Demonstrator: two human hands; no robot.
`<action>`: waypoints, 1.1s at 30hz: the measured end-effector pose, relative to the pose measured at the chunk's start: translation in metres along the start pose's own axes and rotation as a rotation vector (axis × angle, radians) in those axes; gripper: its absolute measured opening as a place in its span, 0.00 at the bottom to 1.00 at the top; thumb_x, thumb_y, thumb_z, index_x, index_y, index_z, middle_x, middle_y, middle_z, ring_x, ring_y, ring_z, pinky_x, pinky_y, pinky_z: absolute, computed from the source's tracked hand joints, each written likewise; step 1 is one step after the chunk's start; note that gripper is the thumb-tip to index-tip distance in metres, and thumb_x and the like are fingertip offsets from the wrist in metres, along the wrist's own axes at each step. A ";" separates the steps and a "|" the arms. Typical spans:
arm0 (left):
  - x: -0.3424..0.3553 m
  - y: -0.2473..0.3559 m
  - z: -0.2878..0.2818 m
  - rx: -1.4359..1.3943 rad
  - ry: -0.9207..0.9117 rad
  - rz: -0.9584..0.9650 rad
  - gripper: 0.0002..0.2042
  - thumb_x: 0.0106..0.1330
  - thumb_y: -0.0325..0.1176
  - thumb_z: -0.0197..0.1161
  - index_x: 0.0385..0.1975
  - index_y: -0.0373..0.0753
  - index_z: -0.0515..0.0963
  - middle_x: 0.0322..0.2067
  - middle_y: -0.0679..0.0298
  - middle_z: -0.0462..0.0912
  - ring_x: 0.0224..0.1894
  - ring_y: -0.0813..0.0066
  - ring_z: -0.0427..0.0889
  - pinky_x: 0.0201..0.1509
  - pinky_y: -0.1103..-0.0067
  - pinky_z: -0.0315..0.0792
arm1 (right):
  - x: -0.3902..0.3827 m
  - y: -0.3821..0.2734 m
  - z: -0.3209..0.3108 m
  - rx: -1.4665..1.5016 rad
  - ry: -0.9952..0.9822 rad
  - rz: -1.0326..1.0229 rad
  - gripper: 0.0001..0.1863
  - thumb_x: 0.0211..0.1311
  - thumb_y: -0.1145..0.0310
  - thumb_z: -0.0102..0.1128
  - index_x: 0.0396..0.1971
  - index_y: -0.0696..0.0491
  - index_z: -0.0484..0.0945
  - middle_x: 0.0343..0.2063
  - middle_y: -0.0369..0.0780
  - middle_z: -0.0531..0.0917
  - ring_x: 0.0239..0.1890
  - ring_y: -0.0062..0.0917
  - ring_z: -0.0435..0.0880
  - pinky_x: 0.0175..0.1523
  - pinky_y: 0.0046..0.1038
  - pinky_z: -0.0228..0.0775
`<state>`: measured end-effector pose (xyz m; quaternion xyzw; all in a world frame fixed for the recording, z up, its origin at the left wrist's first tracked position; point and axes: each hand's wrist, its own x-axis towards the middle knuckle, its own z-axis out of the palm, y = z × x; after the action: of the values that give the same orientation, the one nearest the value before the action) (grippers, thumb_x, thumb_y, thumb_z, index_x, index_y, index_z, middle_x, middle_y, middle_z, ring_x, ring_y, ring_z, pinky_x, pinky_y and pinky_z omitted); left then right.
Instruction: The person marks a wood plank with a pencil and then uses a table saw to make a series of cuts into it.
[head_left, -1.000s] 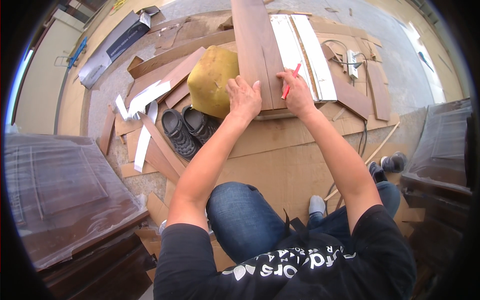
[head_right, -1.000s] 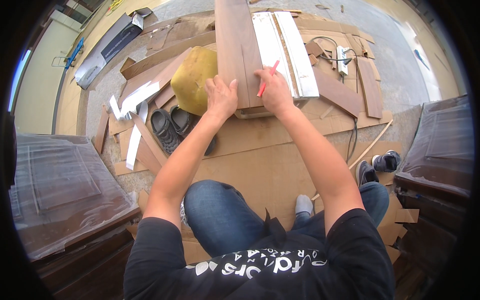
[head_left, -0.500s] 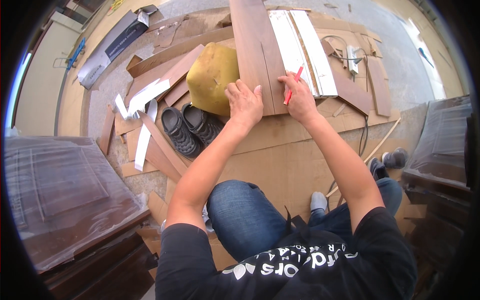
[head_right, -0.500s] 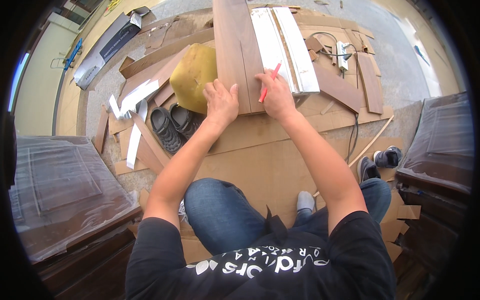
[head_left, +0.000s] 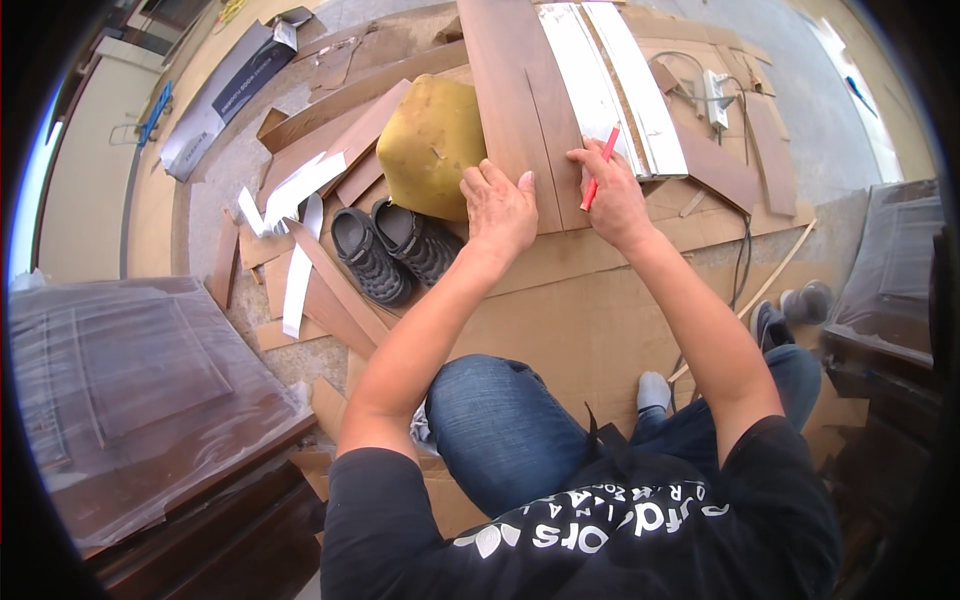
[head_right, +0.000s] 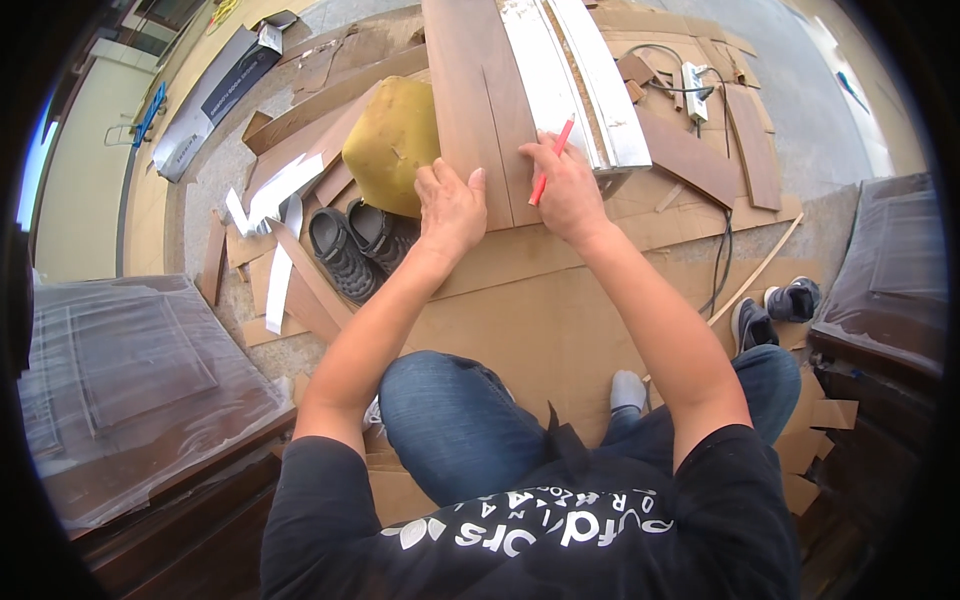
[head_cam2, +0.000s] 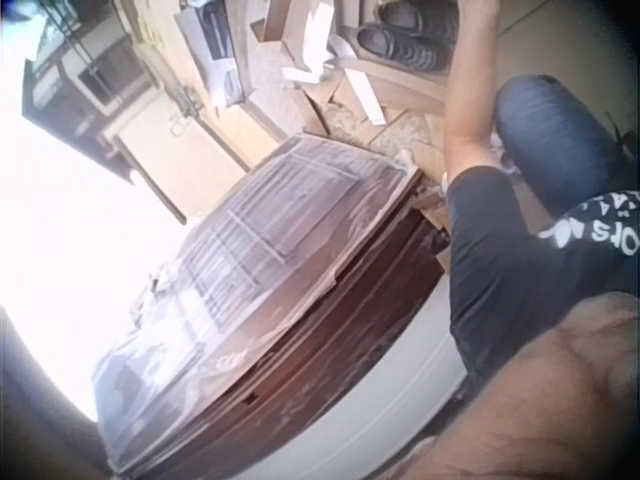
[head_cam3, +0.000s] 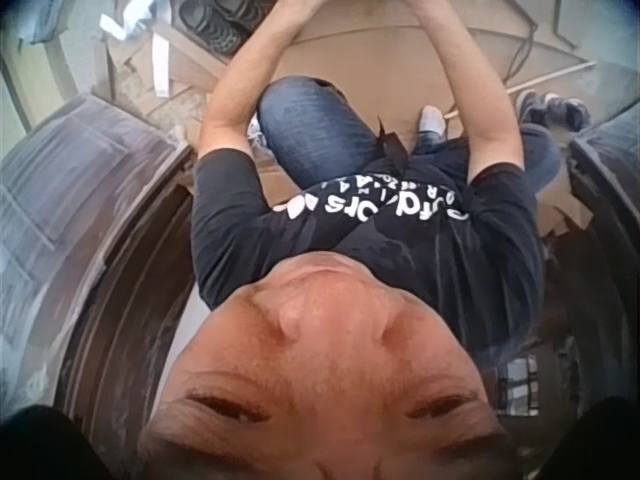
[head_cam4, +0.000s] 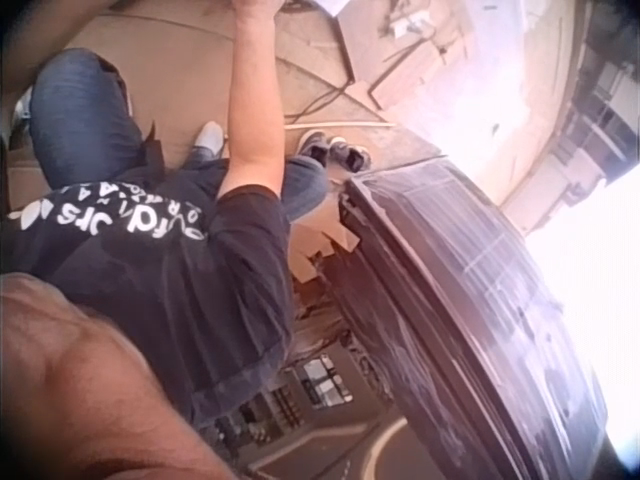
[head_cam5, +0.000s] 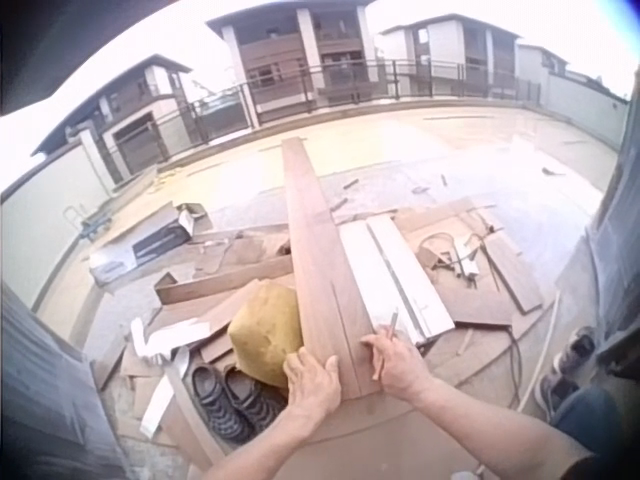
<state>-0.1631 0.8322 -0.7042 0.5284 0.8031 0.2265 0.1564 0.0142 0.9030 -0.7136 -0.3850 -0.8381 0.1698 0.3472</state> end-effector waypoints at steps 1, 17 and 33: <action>-0.001 0.001 0.000 0.001 0.002 0.004 0.35 0.75 0.45 0.57 0.64 0.15 0.56 0.57 0.36 0.62 0.60 0.40 0.65 0.67 0.56 0.65 | -0.001 0.000 0.000 -0.023 0.022 -0.020 0.15 0.63 0.80 0.54 0.49 0.58 0.79 0.43 0.46 0.84 0.56 0.46 0.78 0.62 0.40 0.70; 0.002 -0.019 0.000 -0.086 -0.046 0.050 0.35 0.77 0.45 0.54 0.67 0.17 0.54 0.59 0.35 0.62 0.63 0.39 0.63 0.71 0.57 0.60 | -0.006 -0.010 -0.009 0.016 -0.040 0.001 0.18 0.56 0.82 0.59 0.49 0.58 0.78 0.51 0.50 0.81 0.57 0.51 0.76 0.63 0.46 0.69; 0.128 -0.024 0.013 -0.138 0.051 -0.039 0.33 0.74 0.53 0.56 0.57 0.21 0.70 0.56 0.36 0.67 0.62 0.39 0.69 0.69 0.59 0.64 | -0.007 -0.010 -0.007 -0.030 -0.052 -0.027 0.21 0.55 0.82 0.59 0.52 0.58 0.78 0.58 0.57 0.78 0.61 0.54 0.75 0.67 0.46 0.67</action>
<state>-0.2255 0.9443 -0.7289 0.4946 0.7995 0.2916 0.1763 0.0170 0.8909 -0.7067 -0.3741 -0.8545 0.1624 0.3217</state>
